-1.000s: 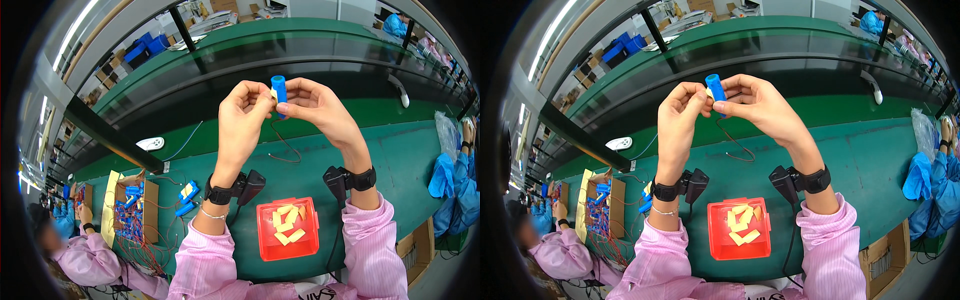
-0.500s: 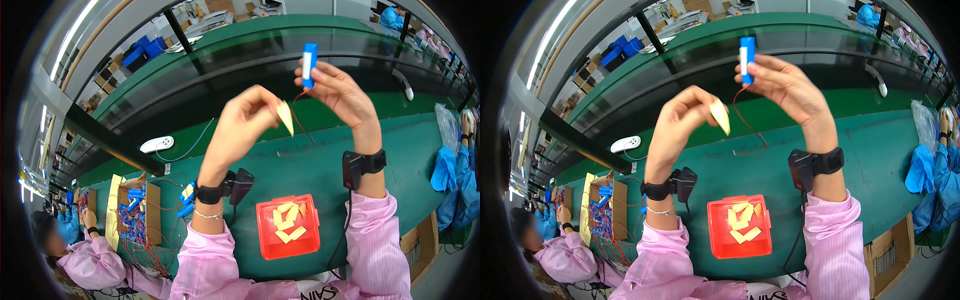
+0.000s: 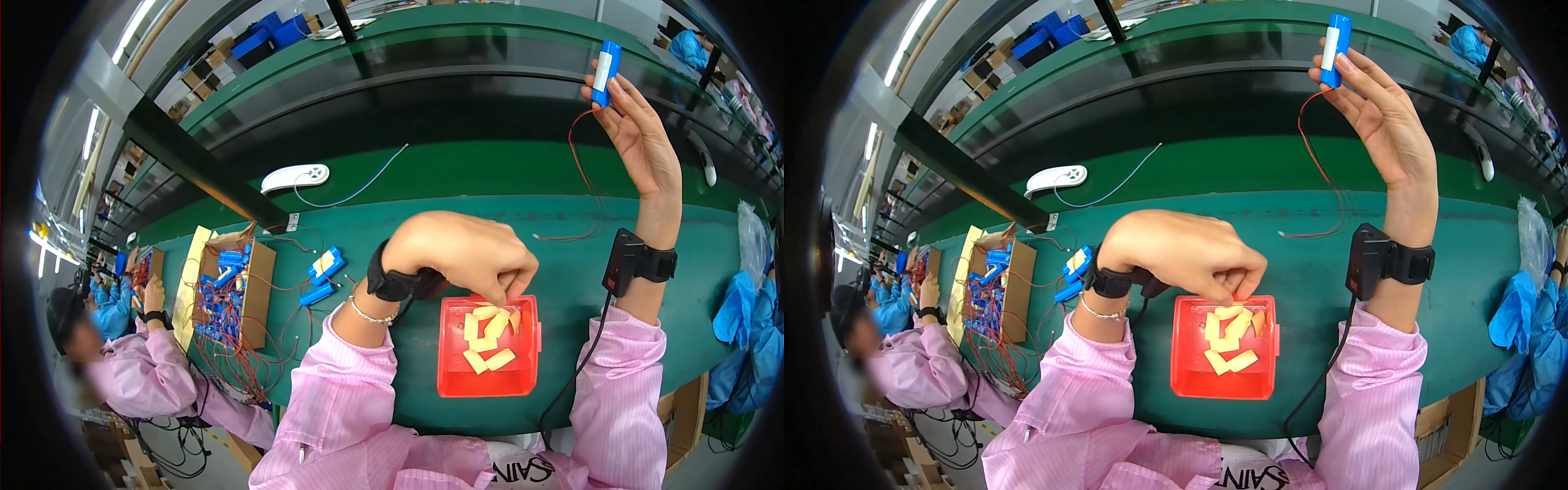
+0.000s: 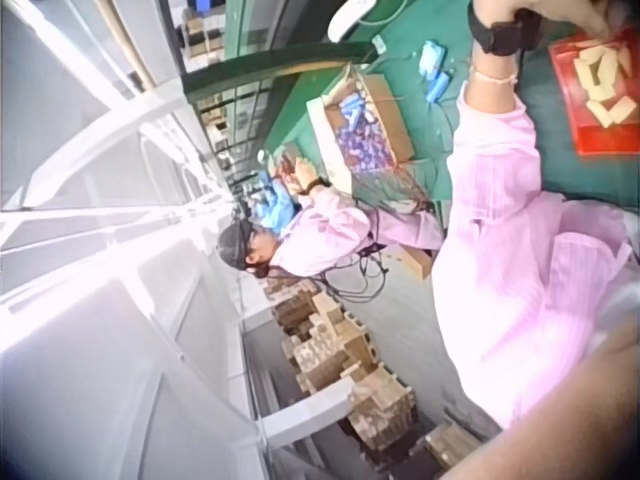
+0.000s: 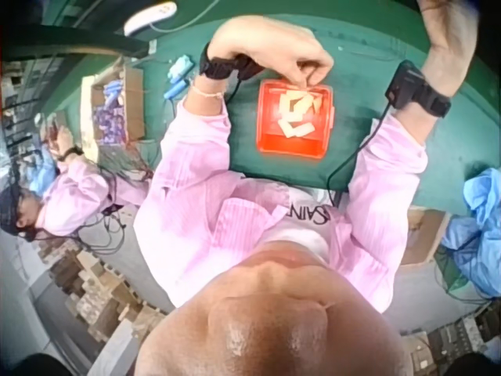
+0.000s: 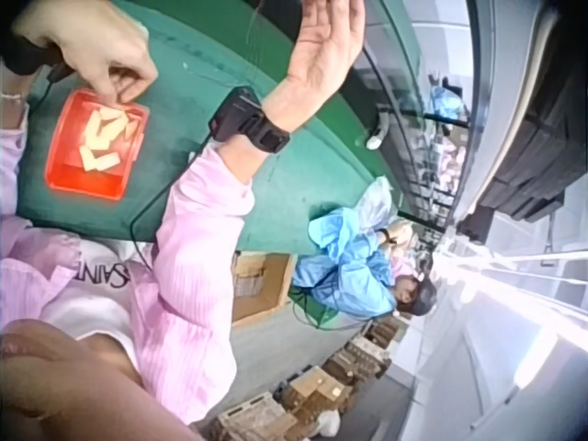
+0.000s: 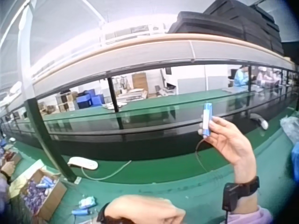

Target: Attaching small blue cylindrical components to white plastic housings using adhesive strips on an assembly line.

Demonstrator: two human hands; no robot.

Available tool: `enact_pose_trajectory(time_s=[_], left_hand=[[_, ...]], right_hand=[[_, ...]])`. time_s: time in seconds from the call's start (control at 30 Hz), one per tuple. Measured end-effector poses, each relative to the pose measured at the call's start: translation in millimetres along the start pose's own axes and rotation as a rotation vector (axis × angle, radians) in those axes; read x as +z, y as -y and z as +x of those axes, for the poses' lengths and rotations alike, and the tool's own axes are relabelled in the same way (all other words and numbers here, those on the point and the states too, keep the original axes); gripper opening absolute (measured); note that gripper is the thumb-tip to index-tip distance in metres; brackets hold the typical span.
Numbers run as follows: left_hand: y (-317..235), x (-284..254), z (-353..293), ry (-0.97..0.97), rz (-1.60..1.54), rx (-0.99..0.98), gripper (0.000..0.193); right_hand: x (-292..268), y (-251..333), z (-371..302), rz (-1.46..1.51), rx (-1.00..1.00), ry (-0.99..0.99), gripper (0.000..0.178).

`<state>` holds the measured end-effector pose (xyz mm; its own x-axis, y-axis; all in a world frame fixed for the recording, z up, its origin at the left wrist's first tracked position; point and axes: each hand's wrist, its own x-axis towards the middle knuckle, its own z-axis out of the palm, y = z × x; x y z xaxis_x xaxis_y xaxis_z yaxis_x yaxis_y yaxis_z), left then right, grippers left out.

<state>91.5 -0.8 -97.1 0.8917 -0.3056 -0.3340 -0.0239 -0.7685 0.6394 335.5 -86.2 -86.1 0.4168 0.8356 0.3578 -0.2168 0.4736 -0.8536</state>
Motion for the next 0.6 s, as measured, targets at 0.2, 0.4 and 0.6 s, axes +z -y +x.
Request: enact_pose_trajectory(time_s=[0.2,0.4,0.6], left_hand=[[65.9,-31.8,-30.2,-0.569,-0.207,-0.132,0.019],[165.0,-32.5,-109.1,-1.474,0.195,-0.841,0.021],[268.4,17.2,-185.1,-1.545,0.359,-1.198,0.036]], right_hand=[[-2.6,1.2,-3.2,-0.022,0.007,-0.002,0.043],[-0.5,7.6,-3.6,-0.056,0.016,-0.013,0.044],[4.4,4.5,-5.3,-0.008,0.033,0.029,0.044]])
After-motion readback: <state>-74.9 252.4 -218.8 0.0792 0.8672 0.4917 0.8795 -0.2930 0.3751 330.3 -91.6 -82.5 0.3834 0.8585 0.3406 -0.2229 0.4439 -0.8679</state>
